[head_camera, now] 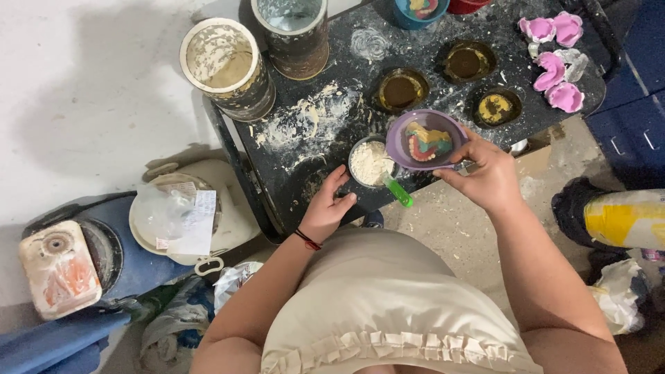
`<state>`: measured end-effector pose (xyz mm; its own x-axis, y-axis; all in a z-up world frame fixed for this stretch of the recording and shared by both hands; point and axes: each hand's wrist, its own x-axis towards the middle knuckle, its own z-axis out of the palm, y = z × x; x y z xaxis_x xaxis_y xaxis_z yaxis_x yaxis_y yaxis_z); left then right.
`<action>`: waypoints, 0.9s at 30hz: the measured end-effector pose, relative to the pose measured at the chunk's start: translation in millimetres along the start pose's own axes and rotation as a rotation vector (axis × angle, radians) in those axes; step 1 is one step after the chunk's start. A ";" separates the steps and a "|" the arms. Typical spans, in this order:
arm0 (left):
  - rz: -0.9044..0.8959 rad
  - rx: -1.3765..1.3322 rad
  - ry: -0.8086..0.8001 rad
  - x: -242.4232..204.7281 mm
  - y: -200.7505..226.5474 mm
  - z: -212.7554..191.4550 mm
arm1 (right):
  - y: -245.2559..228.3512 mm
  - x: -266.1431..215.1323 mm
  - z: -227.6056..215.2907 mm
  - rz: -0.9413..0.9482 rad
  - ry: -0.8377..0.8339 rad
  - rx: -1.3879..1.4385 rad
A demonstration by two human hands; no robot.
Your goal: The person pours a liquid from a bottle into a small container and then uses a brush to stir a dark substance inside a larger container. They then scoop a white powder from a jar into a small bowl and mix it with a green spatula.
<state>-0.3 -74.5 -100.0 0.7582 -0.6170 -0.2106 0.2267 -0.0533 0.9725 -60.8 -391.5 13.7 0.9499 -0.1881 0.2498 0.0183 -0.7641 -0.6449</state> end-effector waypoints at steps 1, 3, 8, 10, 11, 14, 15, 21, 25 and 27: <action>0.000 -0.001 0.001 -0.3 -1.0 0.4 | 0.5 0.0 0.0 -0.001 -0.001 0.000; -0.021 -0.012 0.006 -1.6 -2.9 0.6 | 1.2 0.2 0.7 0.014 0.002 0.004; -0.024 -0.030 0.014 -2.4 1.9 -0.8 | 7.8 2.4 3.5 0.006 0.003 -0.012; -0.033 -0.035 0.022 -0.8 -3.8 -2.6 | 12.3 5.4 3.4 -0.003 -0.005 -0.032; 0.012 -0.030 0.012 1.3 -12.4 -4.4 | 15.7 7.3 3.6 0.013 -0.015 0.025; 0.064 -0.026 0.015 2.1 -18.3 -8.0 | 41.8 12.0 14.9 0.135 -0.034 0.214; 0.068 -0.027 0.024 2.1 -16.5 -8.6 | 53.2 14.2 19.8 0.244 -0.044 0.345; 0.013 -0.103 0.102 -8.4 -9.2 -9.2 | 53.1 91.7 43.4 0.207 -0.038 0.414; -0.098 -0.030 0.188 -21.7 18.8 -6.4 | 58.7 151.6 90.0 0.233 -0.007 0.362; -0.208 -0.054 0.249 -28.7 24.7 -6.2 | 67.1 182.5 113.5 0.190 0.017 0.371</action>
<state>-12.7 -53.2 -70.5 0.8169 -0.3857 -0.4288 0.4199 -0.1119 0.9007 149.2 -407.0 -65.9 0.9419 -0.3171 0.1110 -0.0430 -0.4414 -0.8963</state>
